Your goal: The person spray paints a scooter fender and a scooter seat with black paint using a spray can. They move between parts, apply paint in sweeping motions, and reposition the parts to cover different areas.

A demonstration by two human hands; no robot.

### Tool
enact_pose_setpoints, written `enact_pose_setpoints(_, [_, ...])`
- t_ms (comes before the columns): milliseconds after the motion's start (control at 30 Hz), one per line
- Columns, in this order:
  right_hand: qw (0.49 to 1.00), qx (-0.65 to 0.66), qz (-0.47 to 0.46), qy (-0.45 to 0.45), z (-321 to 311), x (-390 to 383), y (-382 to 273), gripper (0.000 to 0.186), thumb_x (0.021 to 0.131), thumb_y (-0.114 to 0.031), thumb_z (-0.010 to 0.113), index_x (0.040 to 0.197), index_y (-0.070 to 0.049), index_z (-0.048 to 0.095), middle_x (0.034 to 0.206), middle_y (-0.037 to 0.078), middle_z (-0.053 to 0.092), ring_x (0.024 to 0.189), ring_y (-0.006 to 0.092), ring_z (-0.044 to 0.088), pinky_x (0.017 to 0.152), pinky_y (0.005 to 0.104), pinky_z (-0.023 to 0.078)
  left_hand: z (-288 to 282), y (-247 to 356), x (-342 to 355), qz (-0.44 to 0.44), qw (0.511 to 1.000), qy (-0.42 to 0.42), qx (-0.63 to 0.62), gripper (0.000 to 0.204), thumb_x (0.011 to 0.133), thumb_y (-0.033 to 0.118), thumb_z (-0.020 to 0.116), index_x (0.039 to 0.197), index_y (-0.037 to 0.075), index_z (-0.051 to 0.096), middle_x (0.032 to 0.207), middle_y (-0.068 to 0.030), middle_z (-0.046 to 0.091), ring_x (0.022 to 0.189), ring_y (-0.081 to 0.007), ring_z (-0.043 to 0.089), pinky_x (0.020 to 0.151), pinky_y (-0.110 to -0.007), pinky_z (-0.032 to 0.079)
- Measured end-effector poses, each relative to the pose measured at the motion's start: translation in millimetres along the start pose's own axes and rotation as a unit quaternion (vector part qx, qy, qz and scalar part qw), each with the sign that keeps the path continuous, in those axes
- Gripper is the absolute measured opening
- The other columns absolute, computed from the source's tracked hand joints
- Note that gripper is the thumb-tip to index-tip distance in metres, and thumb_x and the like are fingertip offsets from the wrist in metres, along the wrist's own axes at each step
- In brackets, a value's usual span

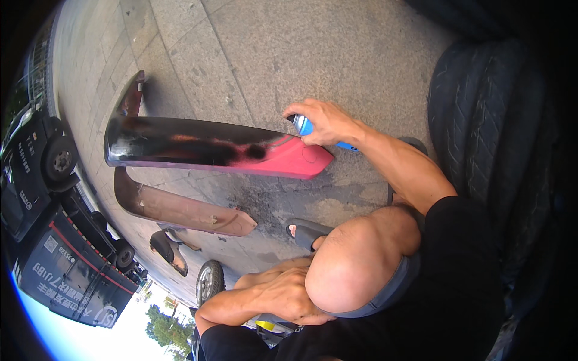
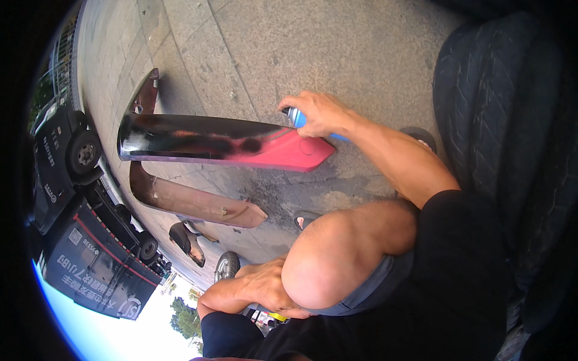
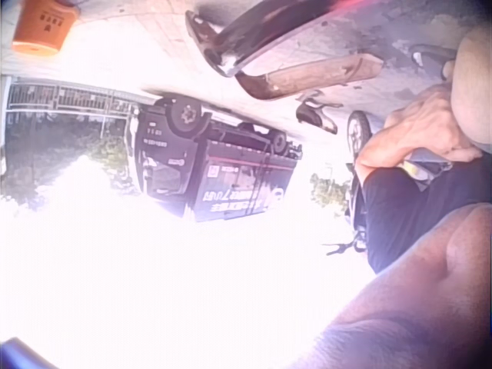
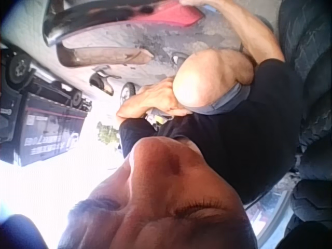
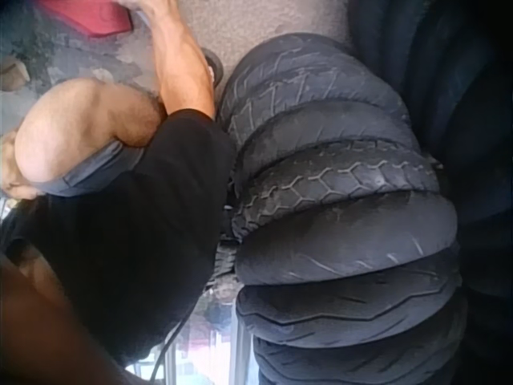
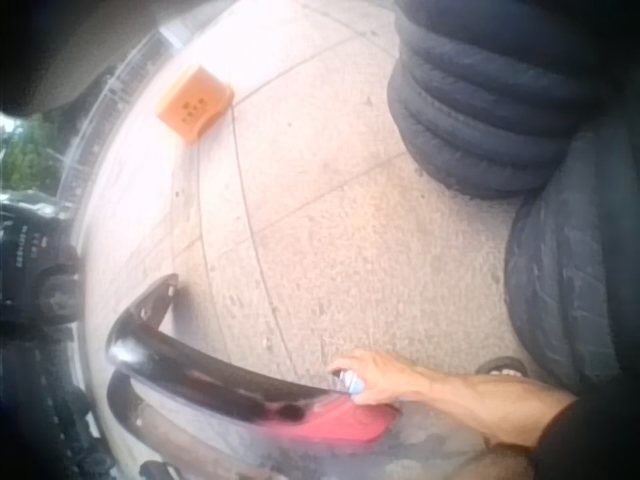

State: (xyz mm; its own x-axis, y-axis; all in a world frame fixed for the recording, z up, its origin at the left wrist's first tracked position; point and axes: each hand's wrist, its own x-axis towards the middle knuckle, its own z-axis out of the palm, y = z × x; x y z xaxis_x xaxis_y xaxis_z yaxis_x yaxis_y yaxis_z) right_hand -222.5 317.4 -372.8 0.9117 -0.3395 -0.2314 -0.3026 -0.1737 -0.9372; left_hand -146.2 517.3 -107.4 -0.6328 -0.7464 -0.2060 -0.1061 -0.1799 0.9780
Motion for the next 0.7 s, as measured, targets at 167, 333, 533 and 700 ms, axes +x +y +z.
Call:
enact_pose_setpoints(167, [1.0, -0.011, 0.012, -0.003, -2, -2, 0, 0.067, 0.067, -0.019, 0.076, 0.132, -0.023, 0.06, 0.109, 0.018, 0.063, 0.105, 0.0415, 0.064, 0.086, 0.0496, 0.054, 1, 0, 1, 0.003, 1.0, 0.006, -0.004, 0.035, 0.086, 0.027, 0.083, 0.113, 0.006, 0.075, 0.112, -0.0142, 0.074, 0.111, -0.0383, 0.07, 0.099, -0.053, 0.053])
enact_pose_setpoints(333, [1.0, 0.002, 0.011, 0.0, -6, -17, -1, 0.067, 0.068, -0.02, 0.077, 0.133, -0.023, 0.06, 0.11, 0.018, 0.063, 0.105, 0.0409, 0.065, 0.086, 0.0484, 0.054, 1, 4, 3, -0.005, 0.999, 0.032, 0.003, 0.034, 0.084, 0.025, 0.085, 0.111, 0.007, 0.076, 0.111, -0.0132, 0.075, 0.108, -0.0374, 0.071, 0.097, -0.054, 0.054])
enact_pose_setpoints(533, [1.0, -0.011, 0.012, 0.021, -5, -21, -1, 0.065, 0.068, -0.019, 0.076, 0.132, -0.021, 0.061, 0.112, 0.017, 0.064, 0.105, 0.0405, 0.065, 0.087, 0.0471, 0.055, 3, 6, 3, -0.003, 0.998, 0.059, 0.015, 0.04, 0.077, 0.025, 0.09, 0.111, 0.008, 0.076, 0.111, -0.0131, 0.075, 0.109, -0.0372, 0.071, 0.096, -0.053, 0.054])
enact_pose_setpoints(700, [0.996, -0.048, 0.073, 0.002, -9, -41, 6, 0.066, 0.068, -0.018, 0.076, 0.132, -0.019, 0.061, 0.114, 0.016, 0.065, 0.107, 0.039, 0.065, 0.089, 0.0463, 0.055, 10, 2, -4, -0.014, 0.999, 0.03, 0.01, 0.043, 0.077, 0.024, 0.09, 0.114, 0.008, 0.075, 0.113, -0.0143, 0.075, 0.111, -0.037, 0.07, 0.096, -0.052, 0.054])
